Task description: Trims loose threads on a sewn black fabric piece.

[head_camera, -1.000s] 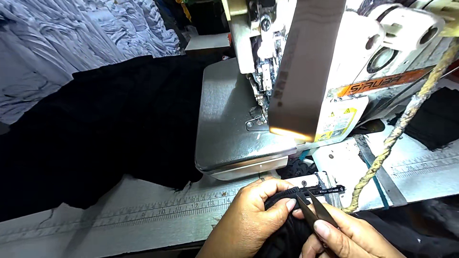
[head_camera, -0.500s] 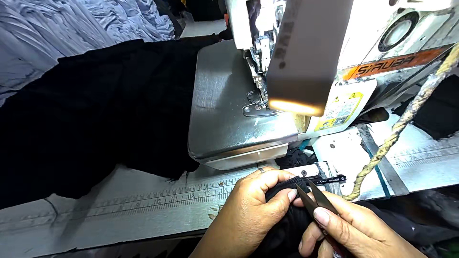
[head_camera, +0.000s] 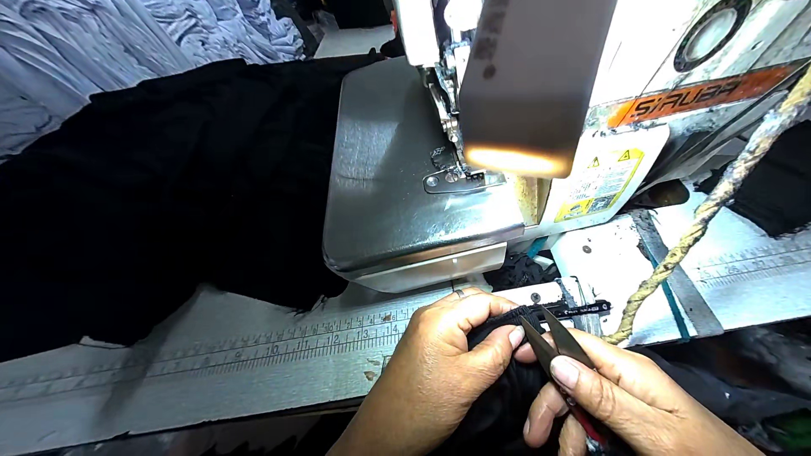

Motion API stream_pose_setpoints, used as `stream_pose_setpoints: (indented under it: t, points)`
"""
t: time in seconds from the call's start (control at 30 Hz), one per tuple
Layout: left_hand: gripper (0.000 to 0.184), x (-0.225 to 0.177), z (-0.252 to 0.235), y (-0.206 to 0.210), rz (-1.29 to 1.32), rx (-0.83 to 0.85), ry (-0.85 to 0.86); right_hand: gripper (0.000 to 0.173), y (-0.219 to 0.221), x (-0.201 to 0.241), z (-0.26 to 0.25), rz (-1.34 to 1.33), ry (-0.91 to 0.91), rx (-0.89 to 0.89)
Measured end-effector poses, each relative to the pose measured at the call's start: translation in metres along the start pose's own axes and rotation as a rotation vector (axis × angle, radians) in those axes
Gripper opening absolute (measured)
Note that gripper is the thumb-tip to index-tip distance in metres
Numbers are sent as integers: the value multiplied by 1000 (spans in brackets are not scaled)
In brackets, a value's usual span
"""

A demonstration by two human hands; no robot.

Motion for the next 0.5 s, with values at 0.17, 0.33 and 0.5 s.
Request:
stream_pose_setpoints:
  t: [0.17,0.33,0.5]
  points:
    - [11,1,0,-1,102,6,-47,25,3,0,0,-8,-34,-30]
    - [10,2,-1,-2,143,22,-105,25,8,-7,-2,125,-240,-94]
    - [11,1,-1,-3,203,19,-159,26,8,-4,-2,136,-257,-82]
Point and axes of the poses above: each hand's wrist, its own z-axis away from the middle knuckle, its own y-axis out of the palm, x = y × z, the point moved 4 cm from there along -z, towards the middle knuckle, and after that the axes turned 10 degrees about -z, right-handed, at the moved point
